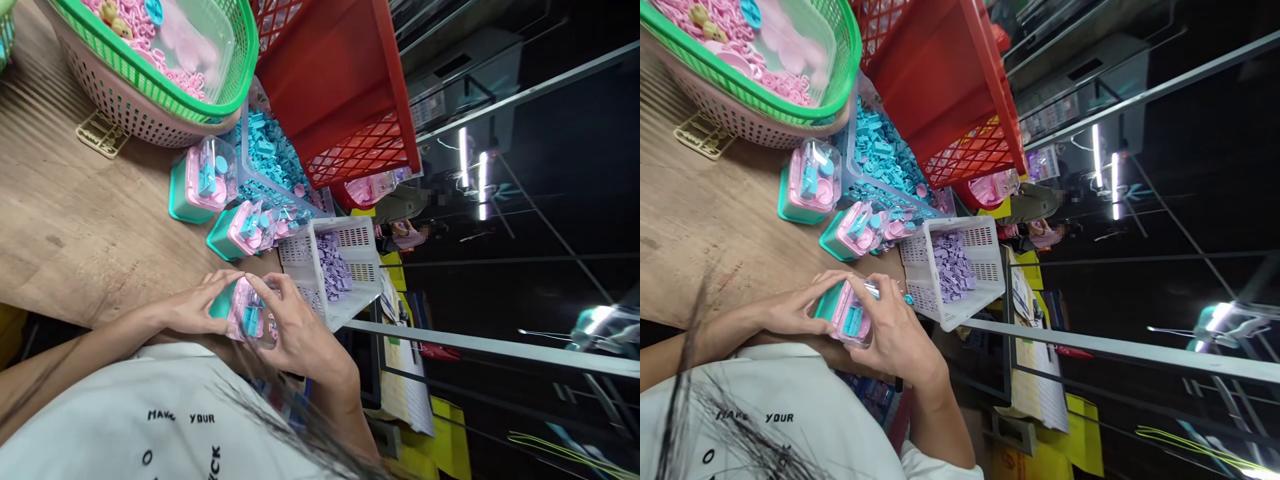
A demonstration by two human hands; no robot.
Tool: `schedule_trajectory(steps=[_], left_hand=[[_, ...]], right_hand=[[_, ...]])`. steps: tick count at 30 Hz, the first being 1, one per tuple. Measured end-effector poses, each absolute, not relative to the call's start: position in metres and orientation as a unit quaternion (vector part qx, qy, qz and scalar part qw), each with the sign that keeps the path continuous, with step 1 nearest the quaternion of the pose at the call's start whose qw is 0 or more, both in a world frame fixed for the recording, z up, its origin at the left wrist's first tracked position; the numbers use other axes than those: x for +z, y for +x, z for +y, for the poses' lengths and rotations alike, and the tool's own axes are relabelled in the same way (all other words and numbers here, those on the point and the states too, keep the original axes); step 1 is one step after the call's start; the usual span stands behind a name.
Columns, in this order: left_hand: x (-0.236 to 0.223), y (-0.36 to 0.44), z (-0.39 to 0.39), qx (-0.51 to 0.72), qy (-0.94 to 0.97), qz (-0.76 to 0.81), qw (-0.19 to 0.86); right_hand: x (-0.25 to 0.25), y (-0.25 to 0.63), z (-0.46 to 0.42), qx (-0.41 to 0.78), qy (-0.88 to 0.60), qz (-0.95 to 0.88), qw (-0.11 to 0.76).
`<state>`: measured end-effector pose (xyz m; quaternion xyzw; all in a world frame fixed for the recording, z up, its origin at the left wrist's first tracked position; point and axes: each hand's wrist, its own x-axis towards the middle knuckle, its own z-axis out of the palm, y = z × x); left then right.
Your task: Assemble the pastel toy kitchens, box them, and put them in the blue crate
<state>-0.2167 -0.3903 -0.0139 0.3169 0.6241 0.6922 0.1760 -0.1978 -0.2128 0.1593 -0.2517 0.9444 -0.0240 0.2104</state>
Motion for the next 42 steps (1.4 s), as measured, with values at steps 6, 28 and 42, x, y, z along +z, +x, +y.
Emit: schedule_trajectory(steps=[6, 28, 42], left_hand=[[-0.019, -0.212, -0.389, 0.651, 0.353, 0.648, 0.177], [-0.023, -0.209, -0.361, 0.624, 0.315, 0.712, 0.060], [-0.020, -0.211, -0.366, 0.622, 0.315, 0.711, 0.091]], right_hand=[[0.157, -0.199, -0.208, -0.022, -0.254, 0.944, 0.210], [0.152, -0.196, -0.199, 0.006, -0.267, 0.943, 0.198], [0.156, -0.207, -0.202, -0.046, -0.279, 0.934, 0.220]])
